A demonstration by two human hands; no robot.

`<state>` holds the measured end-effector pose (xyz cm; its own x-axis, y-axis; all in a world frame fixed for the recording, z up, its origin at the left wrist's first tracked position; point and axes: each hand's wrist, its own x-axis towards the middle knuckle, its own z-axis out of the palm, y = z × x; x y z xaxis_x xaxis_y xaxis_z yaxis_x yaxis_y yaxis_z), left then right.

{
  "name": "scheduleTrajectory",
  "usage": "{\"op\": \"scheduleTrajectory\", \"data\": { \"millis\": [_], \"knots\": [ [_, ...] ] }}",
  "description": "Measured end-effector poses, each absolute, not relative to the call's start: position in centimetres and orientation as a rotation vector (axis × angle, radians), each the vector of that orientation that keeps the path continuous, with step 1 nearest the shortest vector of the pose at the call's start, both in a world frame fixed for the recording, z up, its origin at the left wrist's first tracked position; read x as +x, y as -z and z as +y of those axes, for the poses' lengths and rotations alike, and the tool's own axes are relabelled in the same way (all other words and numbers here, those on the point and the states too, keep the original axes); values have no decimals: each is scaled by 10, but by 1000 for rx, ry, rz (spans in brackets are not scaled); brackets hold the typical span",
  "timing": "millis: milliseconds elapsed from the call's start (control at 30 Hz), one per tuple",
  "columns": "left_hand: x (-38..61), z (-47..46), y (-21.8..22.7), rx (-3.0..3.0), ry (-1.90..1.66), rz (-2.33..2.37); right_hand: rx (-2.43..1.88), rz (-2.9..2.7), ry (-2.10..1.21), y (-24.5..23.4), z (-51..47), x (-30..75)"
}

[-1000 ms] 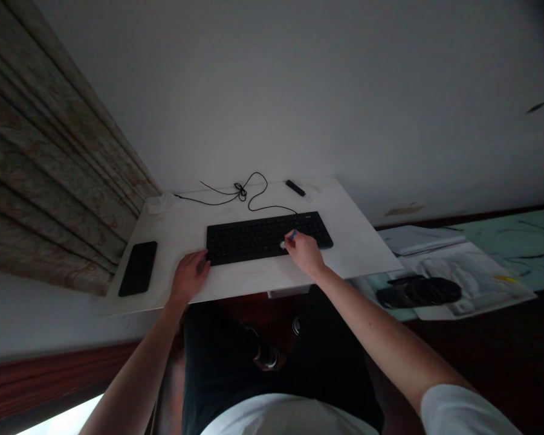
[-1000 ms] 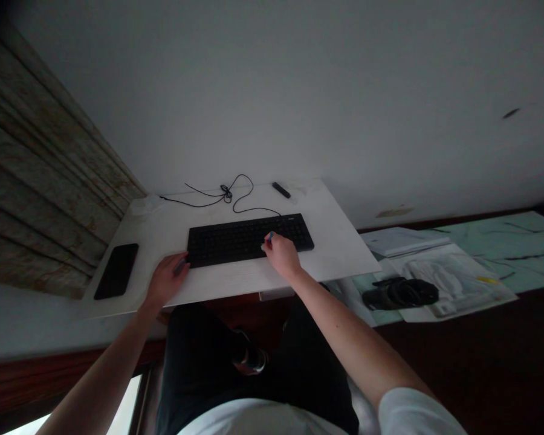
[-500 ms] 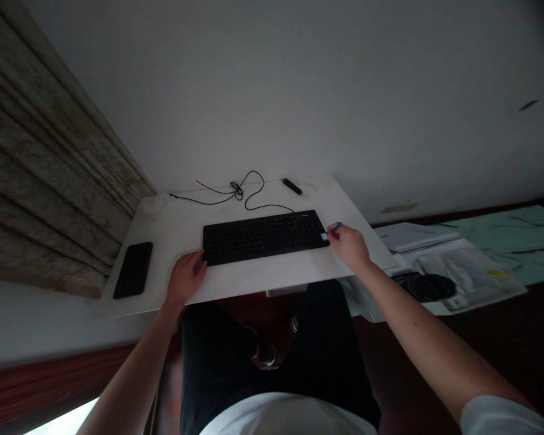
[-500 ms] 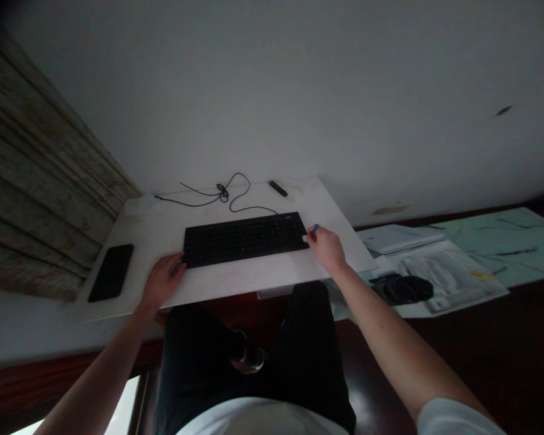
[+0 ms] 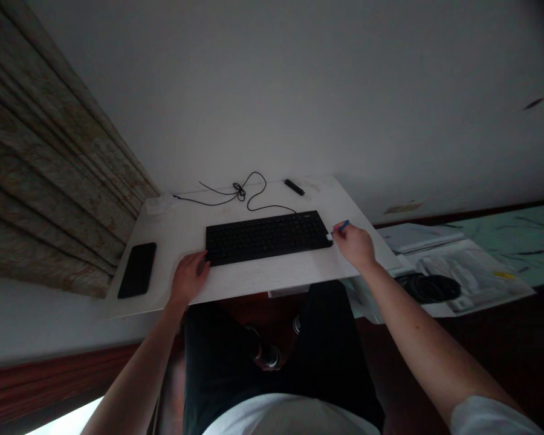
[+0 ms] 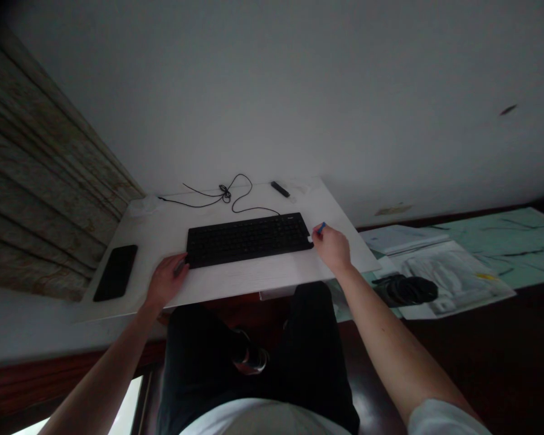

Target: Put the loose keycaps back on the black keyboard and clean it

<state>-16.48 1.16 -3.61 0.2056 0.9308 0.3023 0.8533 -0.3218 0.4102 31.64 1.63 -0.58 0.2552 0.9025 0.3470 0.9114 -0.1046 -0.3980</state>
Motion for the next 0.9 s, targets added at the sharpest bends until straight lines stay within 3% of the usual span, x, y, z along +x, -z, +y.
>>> {"op": "scheduleTrajectory", "data": {
  "millis": [300,600,900],
  "knots": [
    [-165,11,37,2314,-762,1734,-1607,-2011,-249,9,4,299],
    [-166,12,37,2331,-773,1707,-1683,-2179,-229,15,2,296],
    [-166,12,39,2327,-761,1724,-1680,-2004,-294,8,5,300]
  ]
}}
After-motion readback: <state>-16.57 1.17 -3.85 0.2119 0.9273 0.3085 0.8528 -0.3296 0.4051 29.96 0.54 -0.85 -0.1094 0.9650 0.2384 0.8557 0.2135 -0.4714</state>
